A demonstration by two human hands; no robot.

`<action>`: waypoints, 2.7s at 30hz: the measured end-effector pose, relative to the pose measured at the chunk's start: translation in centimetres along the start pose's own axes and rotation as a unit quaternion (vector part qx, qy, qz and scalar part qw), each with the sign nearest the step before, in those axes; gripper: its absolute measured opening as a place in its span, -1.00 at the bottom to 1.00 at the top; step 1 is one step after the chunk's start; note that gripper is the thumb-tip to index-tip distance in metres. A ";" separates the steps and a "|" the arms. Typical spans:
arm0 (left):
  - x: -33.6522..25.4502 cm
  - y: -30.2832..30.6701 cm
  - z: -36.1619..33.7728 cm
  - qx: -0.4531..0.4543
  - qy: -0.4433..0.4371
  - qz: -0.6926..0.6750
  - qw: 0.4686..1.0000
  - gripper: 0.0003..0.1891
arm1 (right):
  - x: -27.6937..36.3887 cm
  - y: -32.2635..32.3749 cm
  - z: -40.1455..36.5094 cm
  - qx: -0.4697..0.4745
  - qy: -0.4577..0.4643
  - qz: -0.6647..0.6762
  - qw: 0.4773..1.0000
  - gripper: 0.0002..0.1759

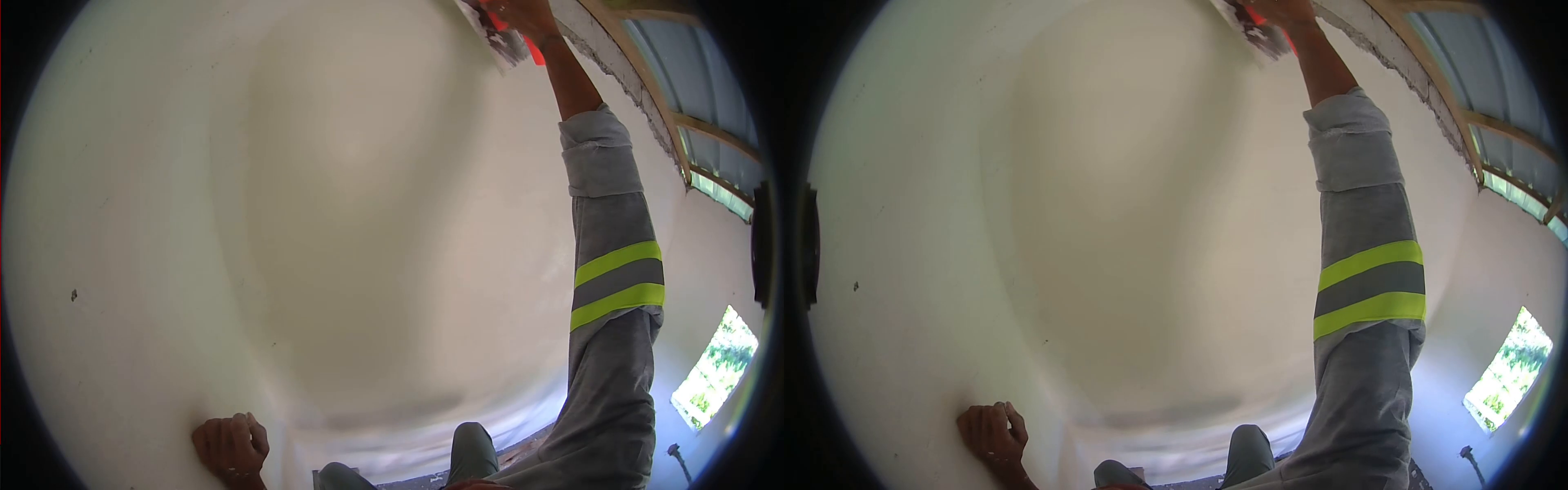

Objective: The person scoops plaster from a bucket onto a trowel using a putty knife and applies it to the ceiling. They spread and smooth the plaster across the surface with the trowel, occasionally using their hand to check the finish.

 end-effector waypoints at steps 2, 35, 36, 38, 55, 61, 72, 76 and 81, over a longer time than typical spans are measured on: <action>0.3 -0.8 -0.9 -0.006 0.008 -0.002 1.000 -0.83 | 4.1 5.2 -0.6 0.054 -0.001 0.070 0.996 -0.49; 0.8 0.7 -1.8 -0.106 -0.001 -0.121 0.987 -0.86 | 21.2 13.6 -17.4 0.281 0.204 0.294 0.891 -0.44; 0.8 0.6 -1.9 -0.106 -0.003 -0.119 0.987 -0.86 | 20.0 13.7 -17.1 0.265 0.222 0.286 0.894 -0.44; 0.9 0.3 -2.0 -0.106 -0.008 -0.115 0.988 -0.86 | 16.3 12.2 -12.6 0.160 0.120 0.283 0.938 -0.45; 0.9 -0.3 -2.0 -0.111 -0.015 -0.102 0.988 -0.84 | 6.0 -0.2 -7.7 0.134 -0.135 0.202 0.961 -0.79; 0.9 -0.6 -2.0 -0.095 -0.014 -0.094 0.991 -0.84 | 13.0 6.7 -4.1 0.226 -0.086 0.416 0.877 -0.45; 0.9 -0.7 -2.3 -0.107 -0.009 -0.087 0.990 -0.84 | 14.2 9.2 -14.8 0.215 -0.023 0.315 0.924 -0.47; 0.7 -0.8 -2.3 -0.097 -0.005 -0.086 0.992 -0.85 | 6.1 9.5 -7.0 0.233 -0.278 0.259 0.895 -0.47; 0.8 -0.8 -2.3 -0.100 -0.012 -0.056 0.993 -0.86 | 6.6 -0.8 -12.3 0.043 0.182 0.062 0.980 -0.62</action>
Point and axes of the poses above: each hand's wrist, its own z-axis towards the middle knuckle, its own y-axis out of the back of the hand, x = y × z, the point moved 1 cm from there along z, towards the middle knuckle, and after that the axes turned 9 degrees about -y, right-handed, at the moved point
